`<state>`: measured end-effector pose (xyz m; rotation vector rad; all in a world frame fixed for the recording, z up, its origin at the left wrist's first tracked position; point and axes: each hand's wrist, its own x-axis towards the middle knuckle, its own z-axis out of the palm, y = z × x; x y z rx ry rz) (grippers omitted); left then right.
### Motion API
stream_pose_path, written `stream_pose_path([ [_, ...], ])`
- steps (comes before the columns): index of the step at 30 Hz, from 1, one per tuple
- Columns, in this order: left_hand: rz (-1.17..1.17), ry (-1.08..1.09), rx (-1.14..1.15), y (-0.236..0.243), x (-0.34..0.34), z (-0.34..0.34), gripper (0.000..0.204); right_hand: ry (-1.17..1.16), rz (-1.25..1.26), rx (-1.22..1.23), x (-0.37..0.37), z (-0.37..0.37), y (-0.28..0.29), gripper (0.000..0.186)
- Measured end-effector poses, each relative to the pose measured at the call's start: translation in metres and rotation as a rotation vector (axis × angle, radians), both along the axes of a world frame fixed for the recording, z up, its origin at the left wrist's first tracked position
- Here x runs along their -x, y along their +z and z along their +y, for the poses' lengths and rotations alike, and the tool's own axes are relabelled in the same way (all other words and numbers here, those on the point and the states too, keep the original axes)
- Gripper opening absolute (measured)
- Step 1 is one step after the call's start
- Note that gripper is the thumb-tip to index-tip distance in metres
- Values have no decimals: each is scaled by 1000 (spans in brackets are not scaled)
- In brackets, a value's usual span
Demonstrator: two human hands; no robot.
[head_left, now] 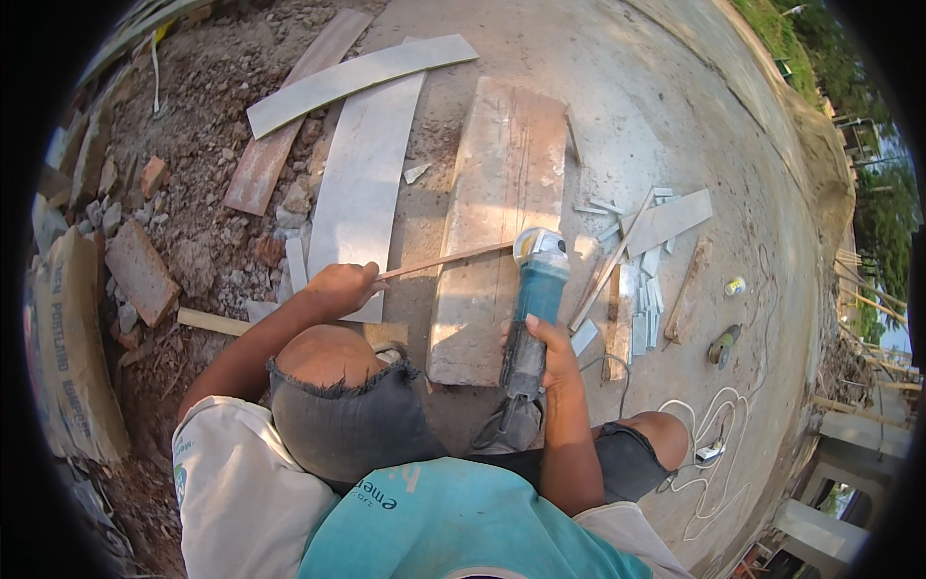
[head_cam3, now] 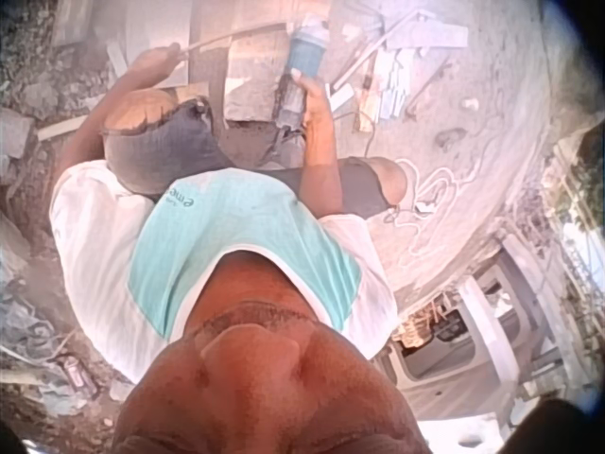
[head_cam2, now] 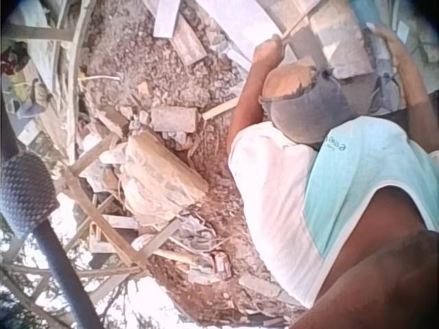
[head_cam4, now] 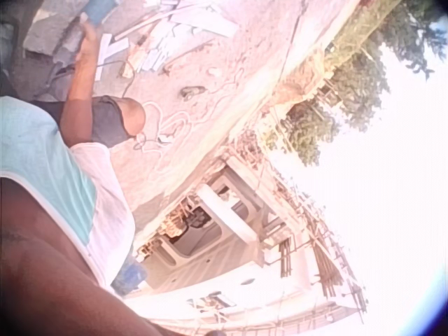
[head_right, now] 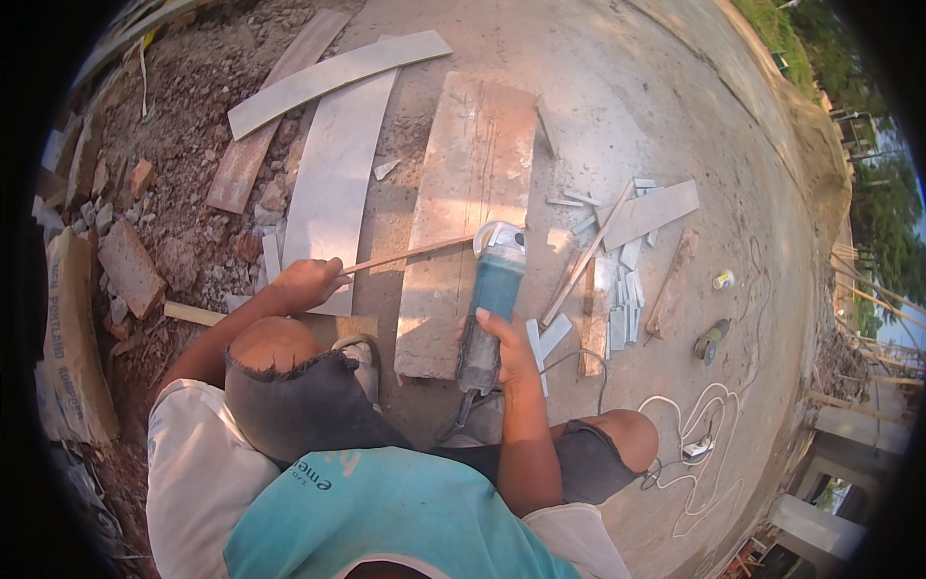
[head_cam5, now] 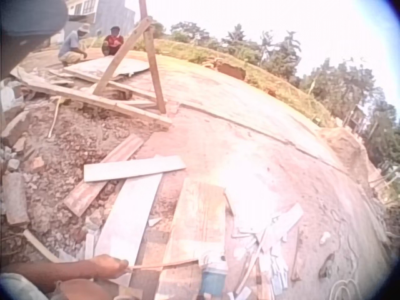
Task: The person uses an angle grinder to cut a tile piece while sitting on the ground.
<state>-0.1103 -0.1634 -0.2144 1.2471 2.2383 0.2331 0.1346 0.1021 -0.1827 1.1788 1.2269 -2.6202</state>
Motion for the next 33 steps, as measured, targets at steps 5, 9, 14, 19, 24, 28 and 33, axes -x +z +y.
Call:
stream_pose_path([
  [5, -14, 11, -62, -3, 0, -2, 32, 6, 3, -48, -2, 9, -7, 42],
  [9, -12, 3, -45, -1, 1, -1, 32, -2, 19, -51, -3, 14, -11, 45],
  [14, -9, 16, -43, 1, 7, 4, 32, -14, 44, -51, 5, 24, -14, 46],
  [19, 16, -2, -45, 2, 7, 3, 34, -42, 27, -19, 5, 29, -16, 45],
  [24, 22, -8, -44, 1, 8, 3, 34, -104, 16, -8, 6, 34, -16, 46],
  [28, -8, 8, -45, -1, 8, 3, 32, -118, 17, 4, 6, 43, -17, 46],
  [33, 39, -25, -34, -7, 10, 0, 34, -205, 53, 34, 5, 58, -21, 45],
])
